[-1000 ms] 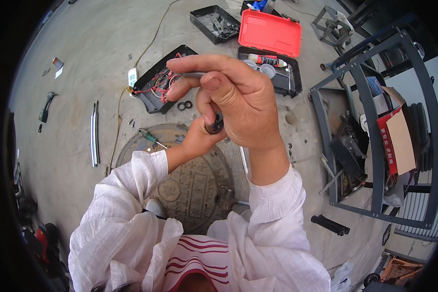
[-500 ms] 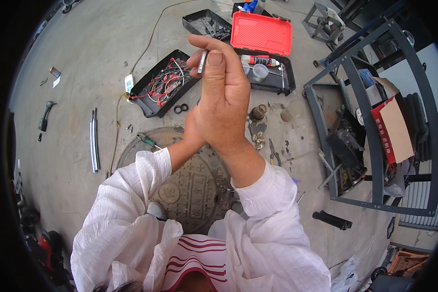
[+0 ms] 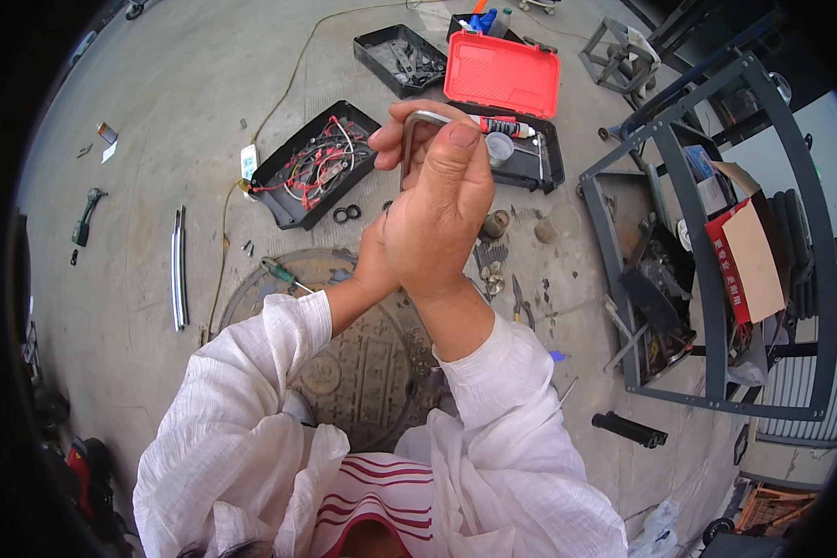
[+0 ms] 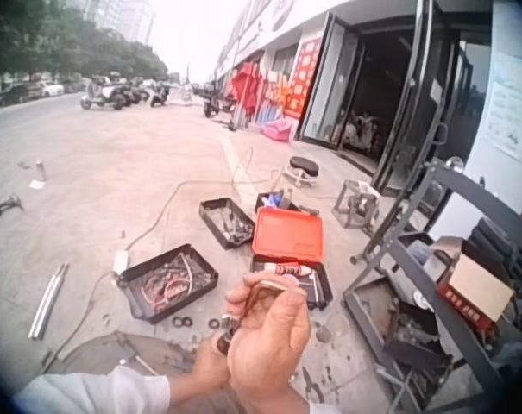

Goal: The person assembles a cylindrical mechanical component using an Allen key and other tools. They insert a metal rod into a black housing, tighten a screw, and manipulate various small parts on a cluttered workbench.

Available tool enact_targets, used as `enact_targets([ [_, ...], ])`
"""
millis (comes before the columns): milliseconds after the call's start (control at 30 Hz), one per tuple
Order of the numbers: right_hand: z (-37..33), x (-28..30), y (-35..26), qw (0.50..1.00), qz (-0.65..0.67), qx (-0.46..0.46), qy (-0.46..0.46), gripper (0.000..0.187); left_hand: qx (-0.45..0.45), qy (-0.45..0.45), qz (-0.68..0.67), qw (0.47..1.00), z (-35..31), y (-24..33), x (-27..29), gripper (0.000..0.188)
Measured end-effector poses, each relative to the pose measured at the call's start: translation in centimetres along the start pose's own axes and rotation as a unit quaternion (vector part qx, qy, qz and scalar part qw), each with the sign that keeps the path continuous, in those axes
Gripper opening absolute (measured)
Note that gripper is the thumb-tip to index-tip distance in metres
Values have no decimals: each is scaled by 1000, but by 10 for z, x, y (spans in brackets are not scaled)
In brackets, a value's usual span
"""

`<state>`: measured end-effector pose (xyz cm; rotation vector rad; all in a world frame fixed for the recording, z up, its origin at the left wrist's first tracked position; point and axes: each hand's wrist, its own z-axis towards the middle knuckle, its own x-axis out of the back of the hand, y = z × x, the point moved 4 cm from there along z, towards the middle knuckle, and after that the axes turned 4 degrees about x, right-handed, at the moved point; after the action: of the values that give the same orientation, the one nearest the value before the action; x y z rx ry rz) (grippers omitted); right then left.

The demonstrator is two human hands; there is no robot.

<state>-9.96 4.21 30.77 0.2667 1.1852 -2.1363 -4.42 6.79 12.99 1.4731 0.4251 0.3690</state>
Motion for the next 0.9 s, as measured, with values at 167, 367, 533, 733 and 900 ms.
enact_targets([
  [167,24,27,-2,879,247,-332,-236,49,85,-366,35,926,4,2,0,22],
  [367,17,11,-10,945,85,-268,-166,56,131,-447,6,885,12,-1,-2,25],
  [533,4,21,-7,998,-45,-15,-52,32,85,-253,-49,962,16,-15,4,27],
  [733,3,14,-10,1000,-8,-15,26,23,72,-214,-32,974,-3,9,-4,30],
  [900,12,16,-6,976,103,-163,-95,24,71,-281,-43,956,5,-3,-6,27],
])
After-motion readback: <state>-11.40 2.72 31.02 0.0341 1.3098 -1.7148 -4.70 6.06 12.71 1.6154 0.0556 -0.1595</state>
